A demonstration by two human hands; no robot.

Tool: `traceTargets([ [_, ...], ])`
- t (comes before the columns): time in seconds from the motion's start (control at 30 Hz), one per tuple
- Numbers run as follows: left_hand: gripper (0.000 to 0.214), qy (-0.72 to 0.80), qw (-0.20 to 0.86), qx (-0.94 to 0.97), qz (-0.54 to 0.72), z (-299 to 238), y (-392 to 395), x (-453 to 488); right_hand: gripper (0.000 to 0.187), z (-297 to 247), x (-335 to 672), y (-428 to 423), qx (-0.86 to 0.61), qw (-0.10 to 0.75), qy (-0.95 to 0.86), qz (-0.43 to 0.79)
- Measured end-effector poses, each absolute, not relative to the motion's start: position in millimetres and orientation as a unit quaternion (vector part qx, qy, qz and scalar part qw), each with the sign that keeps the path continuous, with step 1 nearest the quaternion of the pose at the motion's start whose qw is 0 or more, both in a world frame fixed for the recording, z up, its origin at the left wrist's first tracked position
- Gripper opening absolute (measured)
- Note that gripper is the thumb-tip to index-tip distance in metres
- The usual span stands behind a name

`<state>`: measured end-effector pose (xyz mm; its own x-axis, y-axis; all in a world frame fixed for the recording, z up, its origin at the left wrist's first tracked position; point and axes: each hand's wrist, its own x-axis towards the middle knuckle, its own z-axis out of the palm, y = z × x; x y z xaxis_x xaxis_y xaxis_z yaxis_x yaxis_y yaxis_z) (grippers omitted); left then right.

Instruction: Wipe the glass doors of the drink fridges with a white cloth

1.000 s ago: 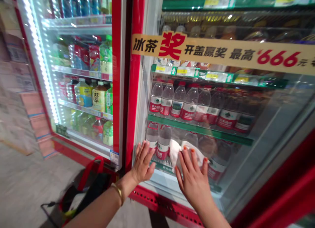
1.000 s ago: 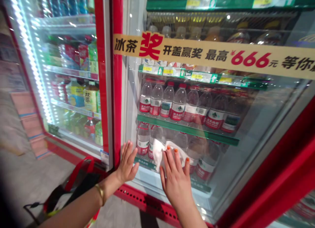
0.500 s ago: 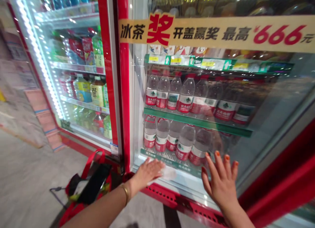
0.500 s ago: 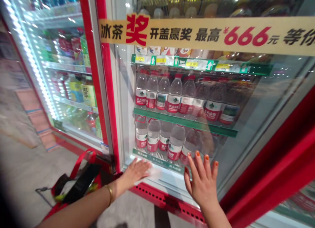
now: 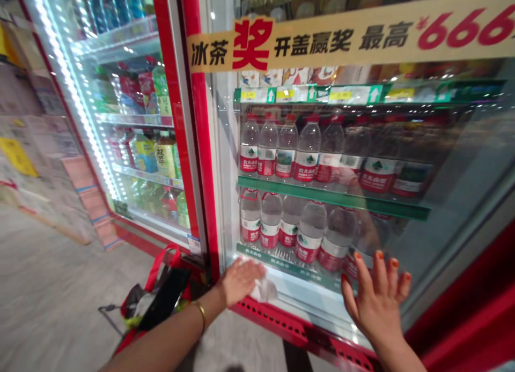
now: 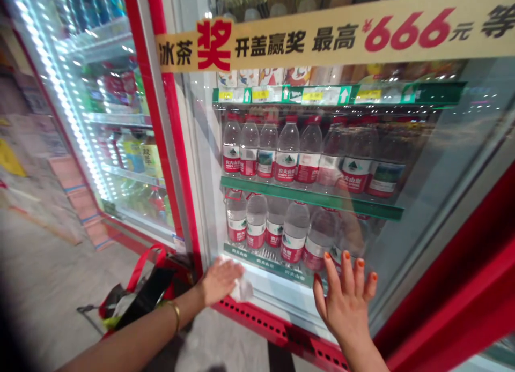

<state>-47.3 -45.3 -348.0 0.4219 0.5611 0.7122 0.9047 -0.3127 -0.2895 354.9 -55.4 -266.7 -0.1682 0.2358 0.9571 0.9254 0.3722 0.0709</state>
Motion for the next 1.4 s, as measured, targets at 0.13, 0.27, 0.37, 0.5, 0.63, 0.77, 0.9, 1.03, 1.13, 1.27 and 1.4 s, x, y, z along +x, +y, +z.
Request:
traceTargets([
  [0.13, 0.061, -0.393, 0.423, -0.774, -0.261, -343.7, -41.9, -35.5, 0.085, -256.2, 354.0, -63.4, -0.407, 0.462, -0.694, -0.373],
  [0.27, 0.077, -0.484, 0.442, -0.669, -0.35, -260.8, -11.2, -31.2, 0.079, -234.0, 349.1, -67.1, -0.398, 0.471, -0.681, -0.395],
  [0.37, 0.087, -0.493, 0.422, -0.651, -0.394, -220.4, -12.8, 16.5, 0.076, -218.6, 342.9, -60.2, -0.426, 0.449, -0.659, -0.428],
  [0.5, 0.063, -0.363, 0.459, -0.73, -0.353, -232.0, -44.5, 73.6, 0.083, -217.7, 345.6, -49.8, -0.425, 0.403, -0.659, -0.471],
  [0.63, 0.073, -0.36, 0.471, -0.716, -0.368, -208.8, -44.3, 50.1, 0.078, -233.1, 364.8, -47.6, -0.439, 0.411, -0.649, -0.466],
  [0.77, 0.099, -0.482, 0.428, -0.634, -0.426, -164.4, -28.0, 53.9, 0.08, -243.5, 379.8, -46.3, -0.44, 0.438, -0.637, -0.458],
  [0.9, 0.084, -0.351, 0.489, -0.722, -0.341, -215.4, -46.7, 107.2, 0.082, -248.0, 382.8, -47.3, -0.443, 0.435, -0.64, -0.452],
  [1.03, 0.08, -0.309, 0.512, -0.736, -0.318, -249.2, -56.3, 92.9, 0.092, -265.2, 382.0, -52.8, -0.479, 0.44, -0.639, -0.411],
  [1.13, 0.098, -0.379, 0.478, -0.709, -0.353, -209.8, -36.6, 73.1, 0.095, -281.9, 383.0, -53.5, -0.475, 0.455, -0.633, -0.408],
  [1.27, 0.095, -0.434, 0.429, -0.71, -0.351, -196.8, -25.2, 118.2, 0.084, -294.0, 391.3, -51.7, -0.469, 0.481, -0.633, -0.385],
  [1.4, 0.072, -0.242, 0.481, -0.806, -0.247, -272.3, -54.2, 138.6, 0.084, -298.1, 403.9, -51.0, -0.469, 0.449, -0.655, -0.388],
])
